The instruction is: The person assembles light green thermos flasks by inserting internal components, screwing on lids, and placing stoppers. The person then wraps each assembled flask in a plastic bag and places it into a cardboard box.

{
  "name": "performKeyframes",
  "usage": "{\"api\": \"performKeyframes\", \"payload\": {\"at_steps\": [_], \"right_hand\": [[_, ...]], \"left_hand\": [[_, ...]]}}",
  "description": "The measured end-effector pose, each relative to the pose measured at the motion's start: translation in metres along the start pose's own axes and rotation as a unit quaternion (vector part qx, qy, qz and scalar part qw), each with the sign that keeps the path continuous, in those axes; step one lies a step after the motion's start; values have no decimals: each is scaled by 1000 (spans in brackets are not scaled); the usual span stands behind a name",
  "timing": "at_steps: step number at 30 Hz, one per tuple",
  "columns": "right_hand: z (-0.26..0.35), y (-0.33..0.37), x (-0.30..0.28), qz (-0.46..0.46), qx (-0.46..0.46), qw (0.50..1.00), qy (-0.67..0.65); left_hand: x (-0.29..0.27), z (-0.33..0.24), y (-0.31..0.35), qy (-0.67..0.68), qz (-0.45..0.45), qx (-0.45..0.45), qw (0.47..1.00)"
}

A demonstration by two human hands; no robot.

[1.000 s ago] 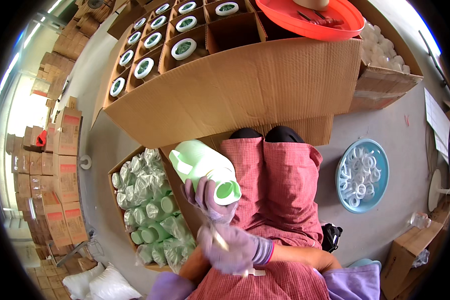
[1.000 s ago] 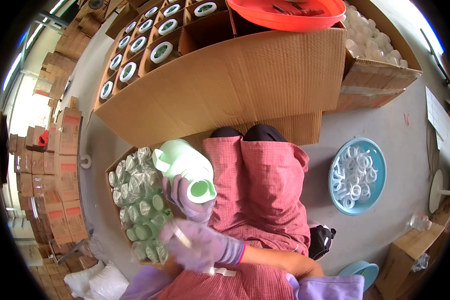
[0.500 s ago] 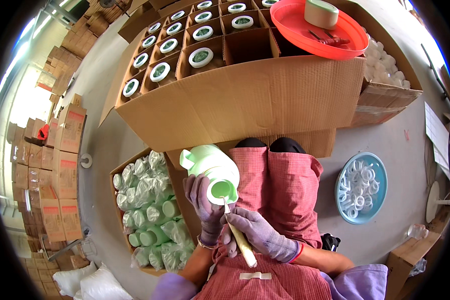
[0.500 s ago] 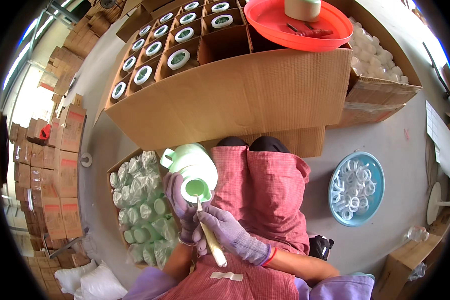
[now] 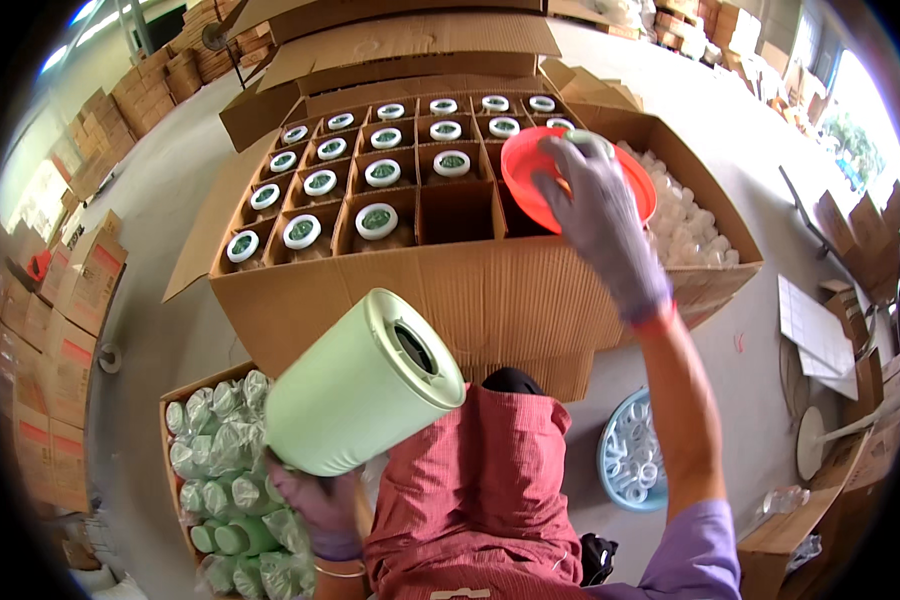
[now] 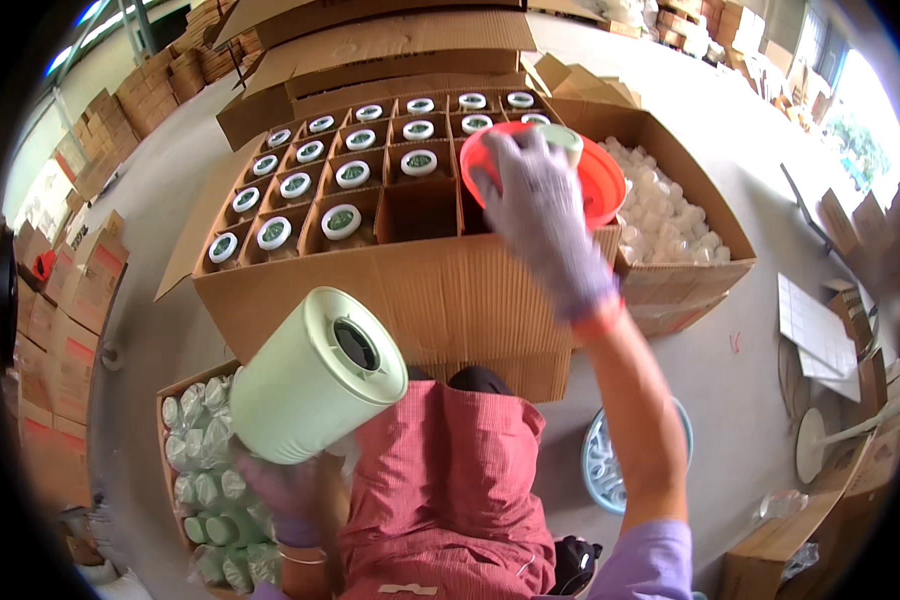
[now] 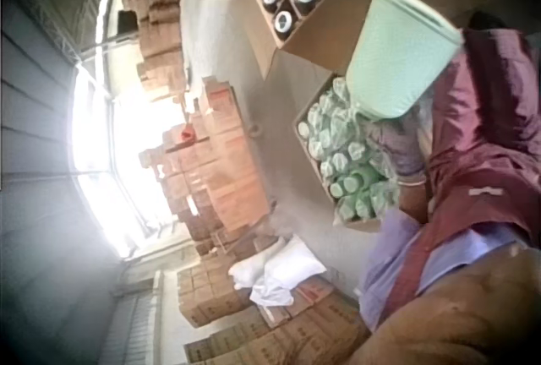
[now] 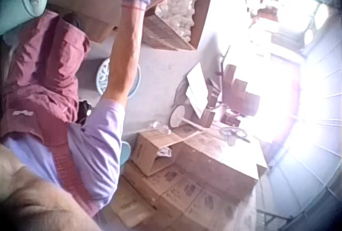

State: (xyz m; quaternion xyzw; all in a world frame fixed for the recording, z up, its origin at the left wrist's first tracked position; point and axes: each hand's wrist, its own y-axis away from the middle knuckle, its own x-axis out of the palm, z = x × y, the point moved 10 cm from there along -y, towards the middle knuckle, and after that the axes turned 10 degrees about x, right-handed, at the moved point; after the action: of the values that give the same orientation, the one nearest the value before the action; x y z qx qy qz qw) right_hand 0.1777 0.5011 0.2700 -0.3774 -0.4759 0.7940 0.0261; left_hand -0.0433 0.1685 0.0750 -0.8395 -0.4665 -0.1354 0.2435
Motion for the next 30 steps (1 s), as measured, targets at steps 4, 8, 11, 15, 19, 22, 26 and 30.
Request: {"api": "performKeyframes", "payload": {"at_steps": [4,8,11,15,19,22,26,30], "right_hand": [[61,101,-12,192,100,924,-316],[21,159,-14,177,254,889,-336],[63,199,0,216,6,943,-252],[121,248,6,244,-65,934,-253],[98,260,17,335,-26,884,-325],[10,275,27,338,129,884,-296],[-12,279,14,314,293,816,-386],[40,273,18,382,86,826,-406]], "left_hand": [[22,97,67,282,-61,-249,925],[33,91,94,-32,359,-367,858],[14,91,69,-185,389,-282,857],[77,97,48,-147,380,-76,910],[85,105,57,-131,420,-75,895],[75,87,44,-187,367,-39,910],[73,79,37,-194,283,-115,932],[93,89,53,-119,380,-147,905]]}}
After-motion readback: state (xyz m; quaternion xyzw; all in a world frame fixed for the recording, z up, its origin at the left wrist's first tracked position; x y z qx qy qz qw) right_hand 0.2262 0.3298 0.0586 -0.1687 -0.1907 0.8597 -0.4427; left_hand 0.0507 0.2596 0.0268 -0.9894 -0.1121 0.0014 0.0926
